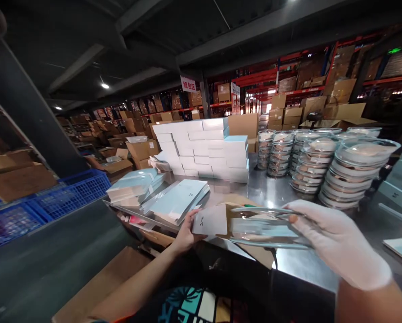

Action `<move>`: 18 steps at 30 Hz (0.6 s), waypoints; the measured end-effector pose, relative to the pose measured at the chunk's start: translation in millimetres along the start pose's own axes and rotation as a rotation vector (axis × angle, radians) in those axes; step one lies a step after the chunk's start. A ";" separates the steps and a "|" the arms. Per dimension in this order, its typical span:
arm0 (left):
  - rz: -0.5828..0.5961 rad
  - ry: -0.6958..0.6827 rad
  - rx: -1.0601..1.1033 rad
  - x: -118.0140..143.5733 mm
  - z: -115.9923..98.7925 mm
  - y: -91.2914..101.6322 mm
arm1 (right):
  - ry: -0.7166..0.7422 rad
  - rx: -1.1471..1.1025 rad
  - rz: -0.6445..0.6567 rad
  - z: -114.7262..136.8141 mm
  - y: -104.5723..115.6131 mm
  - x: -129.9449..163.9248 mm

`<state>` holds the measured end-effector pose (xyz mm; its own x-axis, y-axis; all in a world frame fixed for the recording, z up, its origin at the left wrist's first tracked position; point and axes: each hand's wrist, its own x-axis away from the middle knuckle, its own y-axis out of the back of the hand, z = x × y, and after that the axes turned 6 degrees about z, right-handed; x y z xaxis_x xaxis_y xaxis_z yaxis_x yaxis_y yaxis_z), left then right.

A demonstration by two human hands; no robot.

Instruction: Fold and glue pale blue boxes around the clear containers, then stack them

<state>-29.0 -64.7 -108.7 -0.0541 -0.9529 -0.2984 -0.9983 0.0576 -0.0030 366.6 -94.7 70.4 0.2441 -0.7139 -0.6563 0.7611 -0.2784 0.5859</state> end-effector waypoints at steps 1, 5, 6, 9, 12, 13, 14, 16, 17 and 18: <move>0.024 0.001 0.014 3.1 2.2 -5.4 | 0.053 0.000 0.087 14.2 -7.8 -4.9; 0.078 0.061 0.103 7.9 22.6 -30.9 | 0.279 0.103 0.102 40.7 -38.1 -14.8; 0.101 0.088 0.107 7.1 29.0 -36.3 | 0.315 0.117 0.093 37.4 -43.4 -13.5; 0.163 0.137 0.077 2.1 44.0 -44.4 | 0.223 0.092 0.038 9.7 -61.0 -0.8; 0.140 0.121 0.024 -3.8 46.2 -42.3 | -0.090 -0.040 -0.069 -26.3 -100.2 17.7; 0.142 0.112 0.006 -5.6 44.2 -41.0 | -0.175 -0.117 -0.056 -36.0 -118.7 23.4; 0.153 0.094 -0.010 -7.4 41.3 -40.2 | -0.223 -0.206 -0.031 -43.5 -138.4 28.4; 0.178 0.022 -0.025 -11.4 34.4 -40.4 | -0.260 -0.352 -0.028 -51.5 -175.5 35.4; 0.172 -0.025 -0.014 -13.8 30.9 -41.3 | -0.252 -0.403 -0.039 -52.1 -190.4 36.8; 0.145 -0.071 0.007 -16.5 27.6 -42.6 | -0.237 -0.445 -0.052 -50.9 -201.9 36.7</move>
<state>15.0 -43.3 -130.0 -0.1962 -0.9111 -0.3624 -0.9799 0.1956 0.0389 252.5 -32.0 -96.2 0.0954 -0.8469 -0.5232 0.9636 -0.0533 0.2620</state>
